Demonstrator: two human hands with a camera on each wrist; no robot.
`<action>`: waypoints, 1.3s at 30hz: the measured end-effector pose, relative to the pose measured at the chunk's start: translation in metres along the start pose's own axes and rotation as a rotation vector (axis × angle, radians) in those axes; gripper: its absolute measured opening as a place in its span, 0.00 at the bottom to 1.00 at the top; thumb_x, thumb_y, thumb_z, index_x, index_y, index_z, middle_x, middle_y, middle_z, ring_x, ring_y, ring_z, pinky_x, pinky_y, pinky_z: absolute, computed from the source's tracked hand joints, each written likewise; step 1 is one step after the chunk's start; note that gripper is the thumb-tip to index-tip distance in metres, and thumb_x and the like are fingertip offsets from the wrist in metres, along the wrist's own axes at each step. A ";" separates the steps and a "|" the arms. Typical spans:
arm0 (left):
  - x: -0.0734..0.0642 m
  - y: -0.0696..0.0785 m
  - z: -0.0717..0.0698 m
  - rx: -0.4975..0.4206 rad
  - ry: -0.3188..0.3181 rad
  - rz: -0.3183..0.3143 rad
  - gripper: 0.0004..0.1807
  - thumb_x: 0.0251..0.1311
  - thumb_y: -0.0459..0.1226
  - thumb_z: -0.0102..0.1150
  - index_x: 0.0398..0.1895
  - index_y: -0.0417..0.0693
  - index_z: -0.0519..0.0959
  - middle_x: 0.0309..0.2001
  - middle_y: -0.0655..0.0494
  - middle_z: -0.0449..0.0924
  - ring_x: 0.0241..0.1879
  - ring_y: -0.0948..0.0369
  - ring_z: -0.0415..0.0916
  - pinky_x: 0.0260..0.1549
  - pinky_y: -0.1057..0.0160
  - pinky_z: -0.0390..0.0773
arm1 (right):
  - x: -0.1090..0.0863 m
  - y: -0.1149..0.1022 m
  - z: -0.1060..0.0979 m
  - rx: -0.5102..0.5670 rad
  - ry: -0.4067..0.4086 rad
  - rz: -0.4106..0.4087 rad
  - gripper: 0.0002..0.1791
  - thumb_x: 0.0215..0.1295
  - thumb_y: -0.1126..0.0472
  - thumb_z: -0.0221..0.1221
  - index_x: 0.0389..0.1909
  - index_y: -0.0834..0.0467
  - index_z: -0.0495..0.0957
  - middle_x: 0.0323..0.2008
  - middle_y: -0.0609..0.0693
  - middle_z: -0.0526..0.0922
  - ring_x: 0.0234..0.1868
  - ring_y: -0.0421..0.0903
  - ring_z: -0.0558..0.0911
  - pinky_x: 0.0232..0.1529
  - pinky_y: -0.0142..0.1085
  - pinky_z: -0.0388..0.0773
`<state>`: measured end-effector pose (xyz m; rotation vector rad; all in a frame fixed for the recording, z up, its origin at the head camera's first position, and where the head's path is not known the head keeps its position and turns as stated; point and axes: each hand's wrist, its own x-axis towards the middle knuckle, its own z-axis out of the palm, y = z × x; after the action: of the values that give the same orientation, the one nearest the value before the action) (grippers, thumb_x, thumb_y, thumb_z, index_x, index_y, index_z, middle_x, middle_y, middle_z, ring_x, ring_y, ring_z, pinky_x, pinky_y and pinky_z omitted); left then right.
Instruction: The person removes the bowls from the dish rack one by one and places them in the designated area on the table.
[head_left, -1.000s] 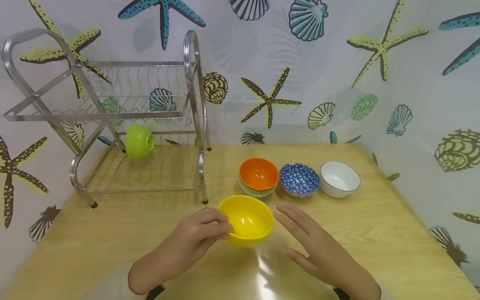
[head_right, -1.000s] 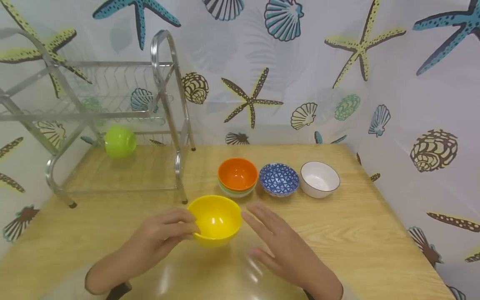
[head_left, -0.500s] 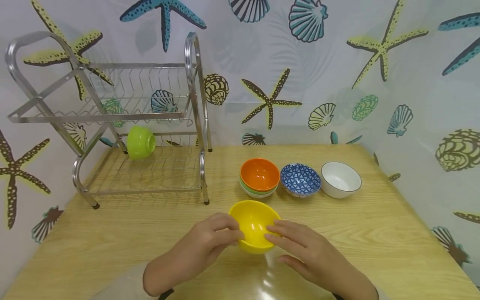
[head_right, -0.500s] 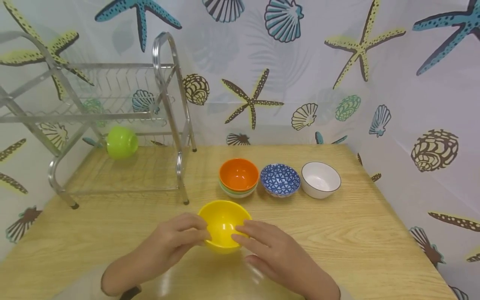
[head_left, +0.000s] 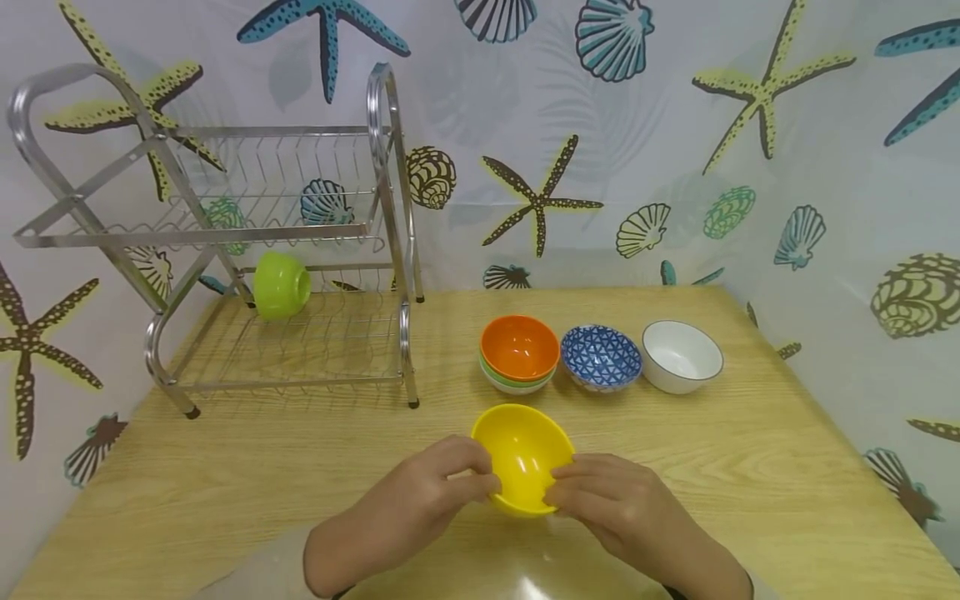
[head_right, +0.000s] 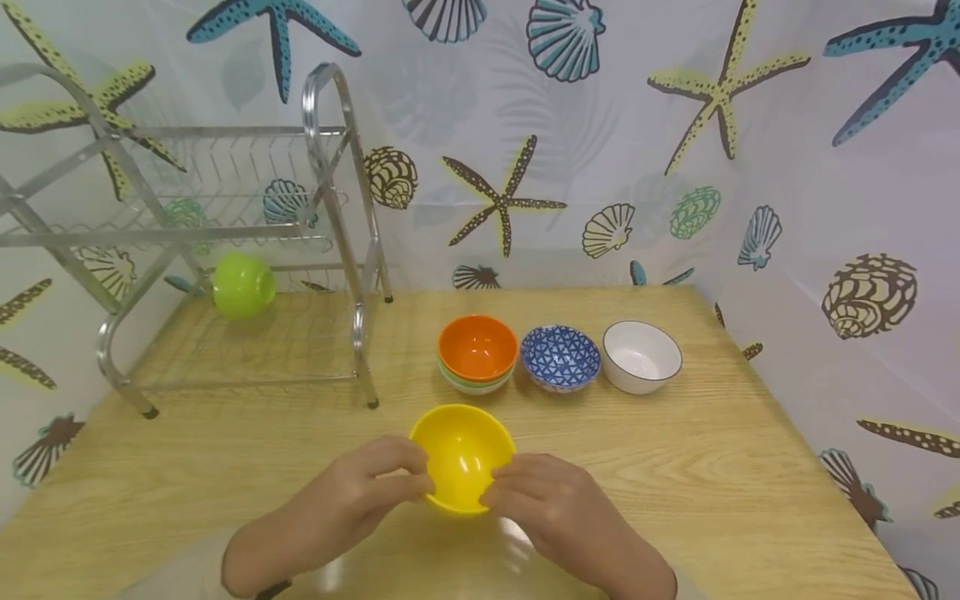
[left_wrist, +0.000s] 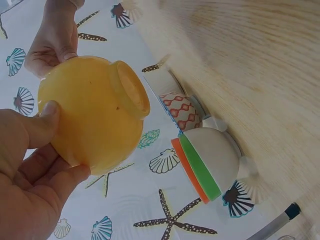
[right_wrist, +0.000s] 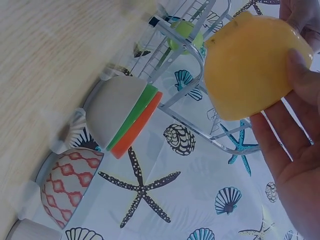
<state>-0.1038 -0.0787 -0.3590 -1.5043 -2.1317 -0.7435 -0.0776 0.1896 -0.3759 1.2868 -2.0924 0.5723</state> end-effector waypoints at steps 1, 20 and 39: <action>0.000 0.000 0.000 0.002 -0.003 0.002 0.12 0.46 0.27 0.71 0.35 0.47 0.85 0.41 0.57 0.78 0.46 0.62 0.76 0.53 0.75 0.74 | 0.000 0.000 0.000 -0.008 0.008 -0.016 0.13 0.72 0.56 0.52 0.36 0.54 0.85 0.36 0.47 0.87 0.39 0.46 0.86 0.45 0.38 0.83; 0.000 -0.003 0.004 0.016 -0.019 0.048 0.11 0.49 0.29 0.70 0.36 0.48 0.85 0.42 0.56 0.78 0.47 0.62 0.76 0.55 0.74 0.73 | -0.001 0.000 -0.001 -0.078 0.044 -0.057 0.18 0.75 0.58 0.48 0.33 0.55 0.86 0.33 0.48 0.87 0.35 0.44 0.86 0.39 0.35 0.83; 0.001 -0.001 0.006 -0.026 -0.034 -0.008 0.13 0.50 0.30 0.70 0.41 0.47 0.84 0.45 0.55 0.80 0.49 0.62 0.77 0.54 0.75 0.73 | -0.001 0.004 -0.002 -0.125 0.071 -0.088 0.19 0.75 0.61 0.46 0.31 0.56 0.85 0.33 0.48 0.87 0.35 0.45 0.86 0.39 0.35 0.83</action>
<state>-0.1056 -0.0749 -0.3631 -1.5334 -2.1624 -0.7562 -0.0808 0.1933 -0.3755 1.2624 -1.9706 0.4358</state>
